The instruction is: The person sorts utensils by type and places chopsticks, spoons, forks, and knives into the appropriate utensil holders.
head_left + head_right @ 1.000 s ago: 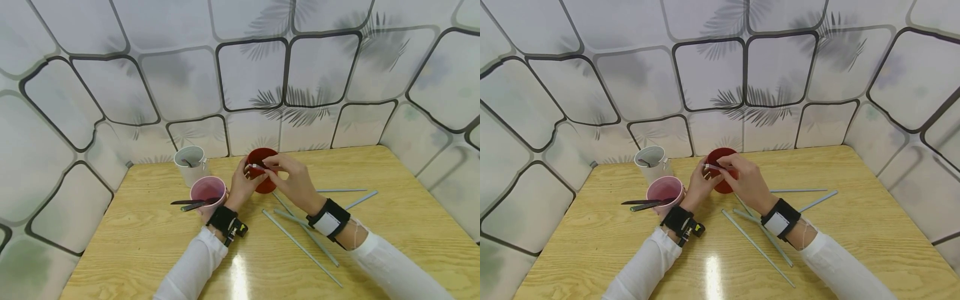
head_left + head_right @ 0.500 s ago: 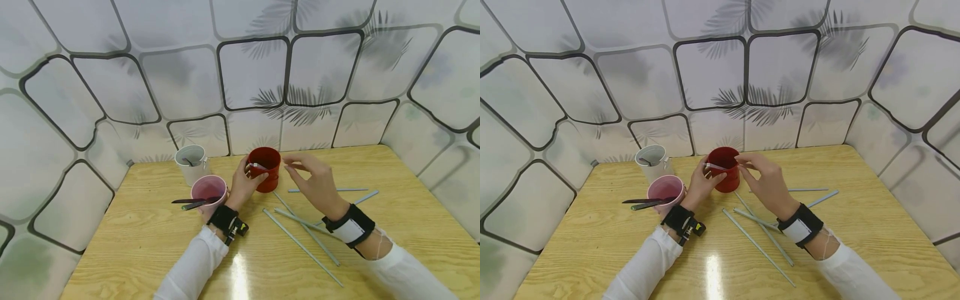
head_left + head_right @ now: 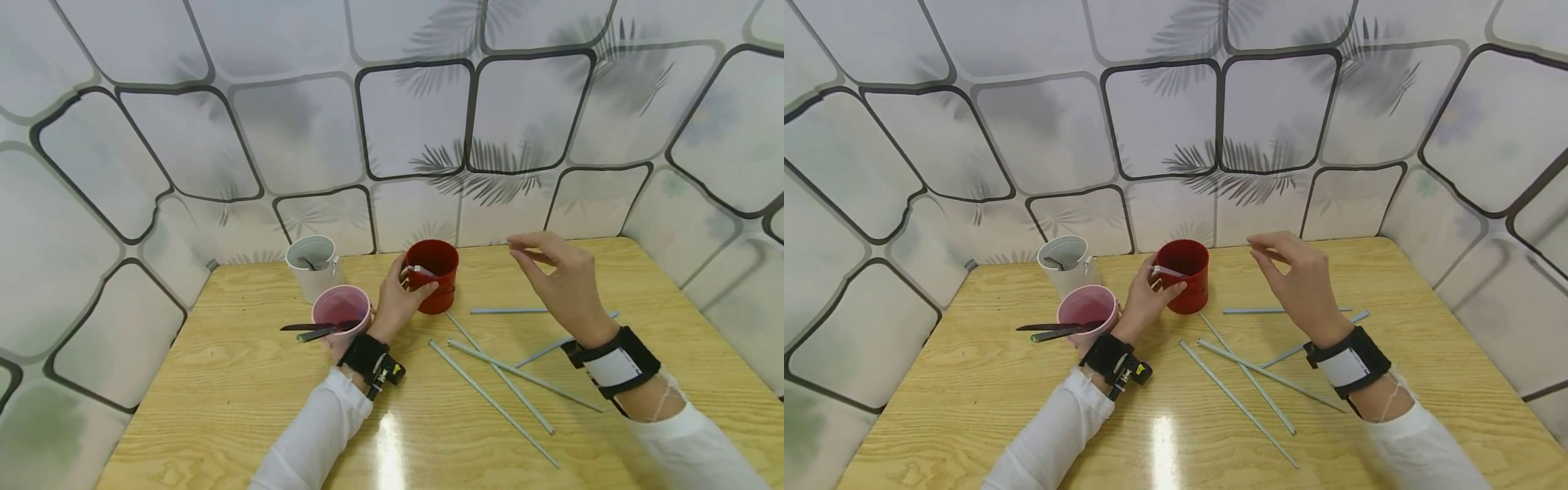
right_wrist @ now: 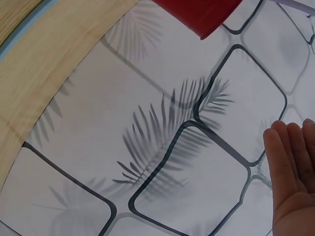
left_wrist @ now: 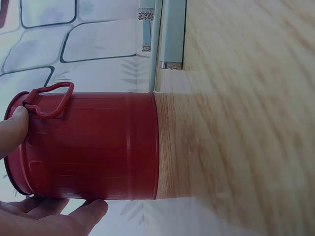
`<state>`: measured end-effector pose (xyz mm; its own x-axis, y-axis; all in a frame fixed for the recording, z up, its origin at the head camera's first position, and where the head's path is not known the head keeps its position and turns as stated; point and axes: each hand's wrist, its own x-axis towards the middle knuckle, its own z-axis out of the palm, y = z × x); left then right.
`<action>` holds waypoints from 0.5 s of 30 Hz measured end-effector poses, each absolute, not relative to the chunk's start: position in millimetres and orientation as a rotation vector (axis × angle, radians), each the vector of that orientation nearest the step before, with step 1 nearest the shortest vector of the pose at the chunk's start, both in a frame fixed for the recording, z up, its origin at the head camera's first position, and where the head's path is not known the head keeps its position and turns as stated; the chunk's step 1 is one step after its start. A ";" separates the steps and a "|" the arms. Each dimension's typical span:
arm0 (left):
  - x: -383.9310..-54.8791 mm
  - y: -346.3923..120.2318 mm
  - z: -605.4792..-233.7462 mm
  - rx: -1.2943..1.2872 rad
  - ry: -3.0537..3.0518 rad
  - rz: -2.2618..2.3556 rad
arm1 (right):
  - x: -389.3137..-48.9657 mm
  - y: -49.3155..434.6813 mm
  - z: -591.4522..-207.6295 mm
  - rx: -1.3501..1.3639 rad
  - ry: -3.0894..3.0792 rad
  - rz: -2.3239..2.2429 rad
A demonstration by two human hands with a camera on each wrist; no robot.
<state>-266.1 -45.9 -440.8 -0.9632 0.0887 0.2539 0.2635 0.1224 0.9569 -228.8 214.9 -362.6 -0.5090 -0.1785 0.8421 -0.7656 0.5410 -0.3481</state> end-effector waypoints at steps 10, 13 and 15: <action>-264.8 -46.1 -438.2 -0.352 -2.271 -1.947 | -245.2 226.9 -388.5 0.765 -2.316 0.892; -265.0 -45.9 -438.5 -0.357 -2.263 -1.949 | -249.0 228.1 -395.9 0.773 -2.519 0.907; -264.7 -45.9 -437.9 -0.352 -2.262 -1.958 | -250.8 229.0 -400.3 0.767 -2.669 0.899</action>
<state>-264.7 -45.9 -437.9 -0.9645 0.0906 0.2481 0.2585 0.1316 0.9570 -250.8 229.0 -400.3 -0.8389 -0.4067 0.3617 -0.5426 0.6764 -0.4981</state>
